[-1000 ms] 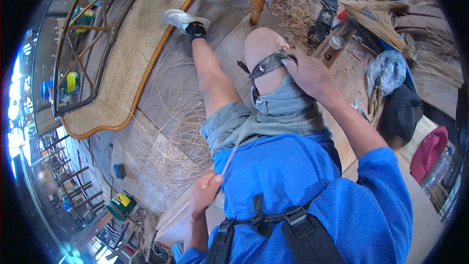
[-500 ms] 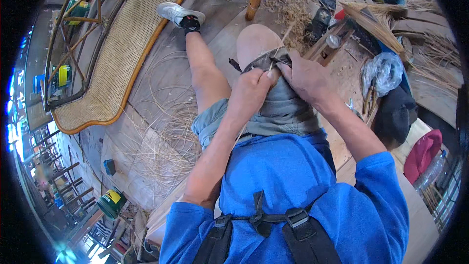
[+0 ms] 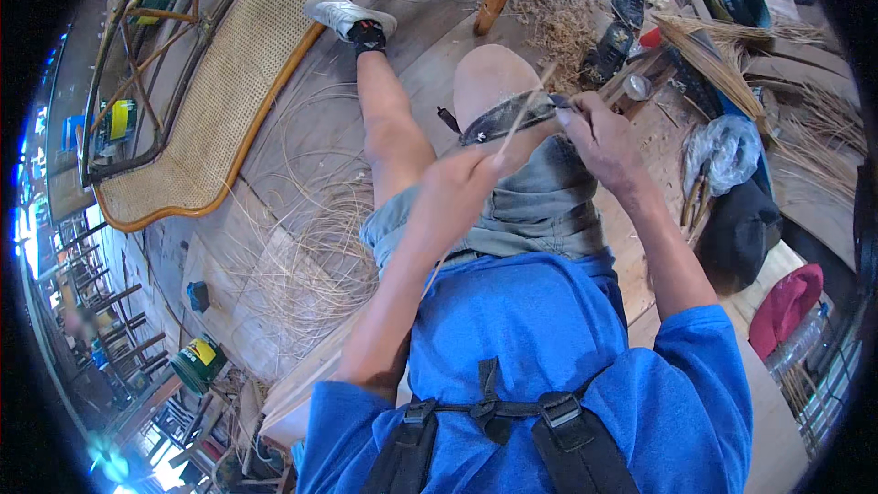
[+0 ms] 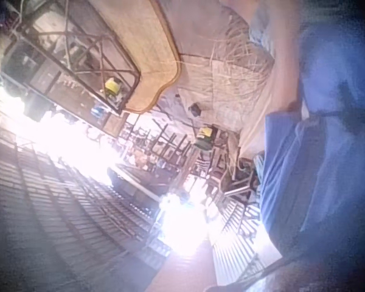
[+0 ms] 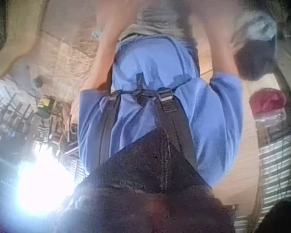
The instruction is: Stripping and cleaning a long strand of rattan fiber using a small blade while sitting on a workshop floor.
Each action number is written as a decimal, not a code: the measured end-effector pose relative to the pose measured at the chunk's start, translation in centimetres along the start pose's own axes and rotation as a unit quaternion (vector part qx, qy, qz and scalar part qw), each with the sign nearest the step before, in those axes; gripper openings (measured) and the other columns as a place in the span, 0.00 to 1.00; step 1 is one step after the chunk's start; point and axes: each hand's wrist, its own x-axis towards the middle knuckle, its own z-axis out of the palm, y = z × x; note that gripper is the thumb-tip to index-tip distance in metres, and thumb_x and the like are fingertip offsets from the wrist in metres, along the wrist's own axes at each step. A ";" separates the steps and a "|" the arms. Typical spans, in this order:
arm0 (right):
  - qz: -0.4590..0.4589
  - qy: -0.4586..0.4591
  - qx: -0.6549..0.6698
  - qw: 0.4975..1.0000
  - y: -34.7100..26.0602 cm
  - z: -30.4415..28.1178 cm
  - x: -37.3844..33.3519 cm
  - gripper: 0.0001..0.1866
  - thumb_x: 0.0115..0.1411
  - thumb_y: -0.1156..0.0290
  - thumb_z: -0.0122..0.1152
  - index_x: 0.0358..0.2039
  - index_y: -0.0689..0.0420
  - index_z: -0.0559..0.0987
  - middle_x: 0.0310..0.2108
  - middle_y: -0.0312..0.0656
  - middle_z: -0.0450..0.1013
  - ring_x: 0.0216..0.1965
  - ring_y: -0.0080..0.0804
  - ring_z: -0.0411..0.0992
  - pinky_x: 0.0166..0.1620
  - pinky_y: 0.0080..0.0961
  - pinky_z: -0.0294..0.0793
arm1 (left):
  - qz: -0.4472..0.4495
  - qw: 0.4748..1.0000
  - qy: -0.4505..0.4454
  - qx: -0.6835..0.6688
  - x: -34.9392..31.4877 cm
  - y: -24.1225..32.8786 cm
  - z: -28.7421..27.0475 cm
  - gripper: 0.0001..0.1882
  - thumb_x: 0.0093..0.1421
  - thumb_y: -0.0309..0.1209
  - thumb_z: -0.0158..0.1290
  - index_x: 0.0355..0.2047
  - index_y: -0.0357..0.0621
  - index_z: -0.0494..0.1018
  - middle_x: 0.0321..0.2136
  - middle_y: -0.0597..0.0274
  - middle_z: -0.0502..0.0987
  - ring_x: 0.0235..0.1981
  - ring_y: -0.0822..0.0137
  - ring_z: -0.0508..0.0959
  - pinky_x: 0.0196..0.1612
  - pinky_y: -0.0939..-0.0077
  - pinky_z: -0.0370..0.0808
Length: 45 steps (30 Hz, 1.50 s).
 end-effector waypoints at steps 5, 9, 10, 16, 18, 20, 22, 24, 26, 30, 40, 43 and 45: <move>0.030 -0.059 -0.149 0.987 -2.1 0.5 0.9 0.20 0.59 0.55 0.44 0.37 0.61 0.67 0.30 0.60 0.71 0.36 0.58 0.70 0.39 0.46 0.67 | 0.077 0.996 0.033 -0.022 2.9 -4.0 2.9 0.18 0.58 0.39 0.45 0.22 0.34 0.69 0.16 0.56 0.69 0.19 0.67 0.69 0.25 0.70 0.65; 0.048 -0.049 -0.163 0.984 -0.8 0.4 0.7 0.19 0.60 0.56 0.45 0.37 0.61 0.67 0.28 0.63 0.70 0.34 0.61 0.68 0.38 0.48 0.65 | -0.068 0.996 -0.037 0.051 -5.1 -6.9 -0.9 0.17 0.57 0.38 0.47 0.22 0.34 0.68 0.18 0.53 0.69 0.21 0.63 0.69 0.26 0.68 0.66; 0.045 -0.054 -0.159 0.985 -0.8 0.5 0.8 0.19 0.60 0.56 0.45 0.37 0.61 0.67 0.28 0.63 0.70 0.34 0.61 0.68 0.38 0.48 0.65 | -0.106 0.992 -0.041 0.047 -7.7 -7.5 -1.8 0.16 0.57 0.37 0.48 0.22 0.35 0.69 0.18 0.49 0.70 0.21 0.57 0.71 0.27 0.67 0.67; 0.041 -0.059 -0.131 0.989 0.3 -0.1 1.6 0.21 0.58 0.55 0.45 0.37 0.63 0.69 0.29 0.60 0.71 0.36 0.57 0.70 0.39 0.46 0.67 | -0.185 0.978 -0.054 -0.074 -12.9 -6.7 -1.9 0.16 0.57 0.35 0.49 0.20 0.34 0.67 0.15 0.50 0.66 0.18 0.62 0.66 0.24 0.69 0.65; 0.047 -0.004 -0.012 0.999 1.0 -0.9 1.7 0.21 0.58 0.54 0.46 0.37 0.63 0.70 0.28 0.59 0.72 0.35 0.56 0.70 0.38 0.43 0.67 | -0.090 0.996 -0.021 -0.009 -9.1 -4.9 -0.7 0.16 0.58 0.36 0.47 0.21 0.33 0.67 0.16 0.48 0.66 0.18 0.61 0.67 0.25 0.68 0.65; 0.073 0.002 0.008 0.997 0.1 -1.5 1.4 0.22 0.57 0.53 0.47 0.35 0.62 0.72 0.28 0.59 0.72 0.34 0.56 0.71 0.37 0.41 0.67 | -0.011 0.999 0.019 -0.041 -4.8 -3.7 0.6 0.18 0.59 0.37 0.46 0.21 0.33 0.67 0.17 0.45 0.68 0.19 0.58 0.69 0.25 0.66 0.66; 0.052 -0.009 -0.051 0.997 -0.6 -1.3 1.3 0.22 0.57 0.52 0.46 0.36 0.62 0.71 0.28 0.59 0.71 0.34 0.56 0.71 0.37 0.42 0.67 | 0.017 0.997 0.028 -0.070 -0.6 -3.1 1.7 0.18 0.59 0.38 0.44 0.21 0.33 0.68 0.18 0.43 0.69 0.20 0.54 0.71 0.26 0.65 0.66; 0.066 -0.024 -0.067 0.995 -0.5 -1.1 0.8 0.22 0.58 0.53 0.45 0.36 0.62 0.70 0.28 0.60 0.71 0.35 0.57 0.70 0.37 0.44 0.67 | 0.042 0.997 0.021 -0.058 2.9 -0.6 2.3 0.18 0.59 0.38 0.44 0.21 0.33 0.68 0.18 0.43 0.70 0.21 0.53 0.72 0.27 0.64 0.67; 0.033 -0.064 -0.119 0.990 -1.1 -0.3 0.3 0.21 0.58 0.53 0.44 0.35 0.61 0.70 0.29 0.60 0.71 0.35 0.57 0.70 0.39 0.46 0.67 | 0.051 0.998 0.025 -0.041 4.5 -0.2 3.4 0.18 0.59 0.38 0.43 0.21 0.33 0.68 0.18 0.43 0.70 0.21 0.53 0.72 0.28 0.64 0.67; 0.034 -0.053 -0.221 0.973 -2.3 1.2 -0.1 0.20 0.58 0.52 0.46 0.34 0.58 0.68 0.26 0.56 0.73 0.30 0.54 0.72 0.34 0.47 0.70 | 0.050 0.996 0.033 -0.068 2.7 -2.3 3.3 0.18 0.59 0.37 0.43 0.20 0.33 0.68 0.17 0.44 0.69 0.20 0.58 0.71 0.27 0.65 0.66; 0.010 -0.011 -0.220 0.975 -0.8 1.3 0.4 0.19 0.58 0.53 0.47 0.34 0.59 0.68 0.24 0.55 0.73 0.28 0.54 0.72 0.33 0.47 0.70 | -0.175 0.971 -0.113 -0.120 -17.8 -10.9 -5.1 0.19 0.58 0.37 0.48 0.14 0.40 0.63 0.10 0.70 0.60 0.14 0.79 0.58 0.17 0.81 0.57; 0.031 -0.009 -0.190 0.981 0.6 1.4 1.1 0.20 0.59 0.54 0.46 0.35 0.60 0.70 0.28 0.58 0.72 0.33 0.52 0.72 0.35 0.44 0.70 | -0.282 0.937 -0.121 -0.169 -24.2 -13.6 -7.5 0.22 0.56 0.42 0.51 0.12 0.43 0.61 0.09 0.70 0.59 0.11 0.77 0.59 0.15 0.80 0.57; 0.036 0.025 -0.011 0.999 2.2 0.9 0.7 0.20 0.59 0.55 0.47 0.35 0.62 0.71 0.29 0.57 0.72 0.36 0.45 0.73 0.36 0.37 0.69 | -0.193 0.839 0.005 -0.508 -25.5 -13.6 -7.5 0.22 0.54 0.44 0.53 0.12 0.46 0.59 0.09 0.69 0.59 0.10 0.76 0.60 0.13 0.81 0.56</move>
